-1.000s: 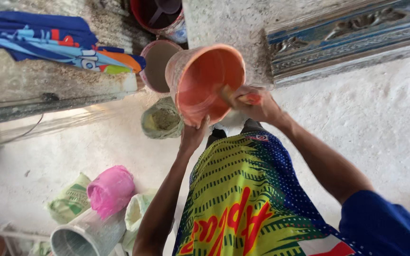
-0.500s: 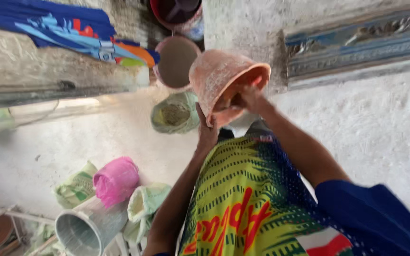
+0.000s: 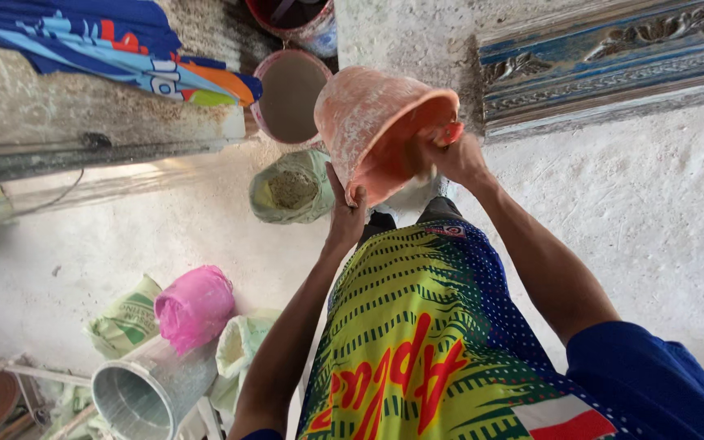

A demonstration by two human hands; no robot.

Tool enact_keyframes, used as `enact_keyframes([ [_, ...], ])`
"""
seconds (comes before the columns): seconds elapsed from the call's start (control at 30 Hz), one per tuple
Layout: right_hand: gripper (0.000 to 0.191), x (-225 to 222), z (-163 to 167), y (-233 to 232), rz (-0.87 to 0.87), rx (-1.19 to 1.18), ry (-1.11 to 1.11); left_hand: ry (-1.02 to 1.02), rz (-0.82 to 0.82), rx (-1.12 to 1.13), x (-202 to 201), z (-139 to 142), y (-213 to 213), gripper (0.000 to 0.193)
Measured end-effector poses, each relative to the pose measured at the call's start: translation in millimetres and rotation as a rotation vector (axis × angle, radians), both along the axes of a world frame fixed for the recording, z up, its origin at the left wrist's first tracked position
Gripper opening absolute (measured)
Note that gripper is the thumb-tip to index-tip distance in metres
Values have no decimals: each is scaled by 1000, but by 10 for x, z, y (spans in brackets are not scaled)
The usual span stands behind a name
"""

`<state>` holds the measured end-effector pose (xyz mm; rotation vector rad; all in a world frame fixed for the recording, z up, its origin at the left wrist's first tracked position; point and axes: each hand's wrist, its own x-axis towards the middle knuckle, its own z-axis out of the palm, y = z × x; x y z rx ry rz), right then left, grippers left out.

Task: The person holds a large plastic bucket and uses a small hand scraper to remove dried plaster residue from its inner walls, rotating the bucket to reach different sides and occasionally picking at the residue by hand. The scraping continues around the bucket interior throughout the clip.

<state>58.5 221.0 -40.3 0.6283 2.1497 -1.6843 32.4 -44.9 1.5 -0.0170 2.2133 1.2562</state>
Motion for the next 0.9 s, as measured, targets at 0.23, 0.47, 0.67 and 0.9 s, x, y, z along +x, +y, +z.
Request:
enact_keyframes([
  [0.23,17,120,527,18,154,-189,310,-118,193,242,-305,-66,179,93],
  [0.47,20,-56,759,-26,192,366,580,-137,-157,54,-183,-171,-209,79],
  [0.67,36,-529,484,-203,672,345,352,91,-42,53,-266,148,-100,101],
  [0.9,28,-862,-141,-376,-473,-840,-63,243,-38,178,10,107,247,88],
])
